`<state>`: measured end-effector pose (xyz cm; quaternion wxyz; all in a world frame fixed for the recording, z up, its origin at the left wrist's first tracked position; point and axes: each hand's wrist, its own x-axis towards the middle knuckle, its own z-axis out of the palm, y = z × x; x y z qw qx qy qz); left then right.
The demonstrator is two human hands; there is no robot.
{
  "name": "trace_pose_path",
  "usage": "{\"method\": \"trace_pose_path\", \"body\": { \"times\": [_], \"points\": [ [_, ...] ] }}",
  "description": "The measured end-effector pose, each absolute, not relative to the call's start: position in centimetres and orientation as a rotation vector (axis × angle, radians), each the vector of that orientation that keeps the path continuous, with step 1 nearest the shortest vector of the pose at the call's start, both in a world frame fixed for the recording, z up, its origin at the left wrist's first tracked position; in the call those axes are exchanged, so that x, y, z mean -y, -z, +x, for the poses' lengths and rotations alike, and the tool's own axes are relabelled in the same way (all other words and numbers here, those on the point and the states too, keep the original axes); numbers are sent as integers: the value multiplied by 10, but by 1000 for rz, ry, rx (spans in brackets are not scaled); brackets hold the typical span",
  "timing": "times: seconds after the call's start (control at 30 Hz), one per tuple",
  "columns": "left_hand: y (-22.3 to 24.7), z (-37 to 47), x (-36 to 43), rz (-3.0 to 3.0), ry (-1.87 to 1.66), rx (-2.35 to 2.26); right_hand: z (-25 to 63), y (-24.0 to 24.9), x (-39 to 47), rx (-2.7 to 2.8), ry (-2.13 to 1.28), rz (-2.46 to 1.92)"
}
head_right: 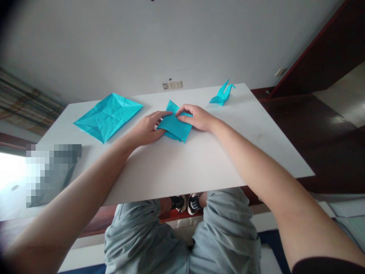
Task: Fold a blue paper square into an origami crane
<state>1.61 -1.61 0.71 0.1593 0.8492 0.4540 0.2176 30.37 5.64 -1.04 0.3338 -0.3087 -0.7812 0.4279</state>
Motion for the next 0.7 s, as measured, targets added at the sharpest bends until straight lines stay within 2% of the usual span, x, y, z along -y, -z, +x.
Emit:
{"method": "trace_pose_path", "body": {
  "times": [0.7],
  "points": [
    [-6, 16, 14, 2452, -663, -1354, 301, 16, -60, 2052, -1078, -818]
  ]
}}
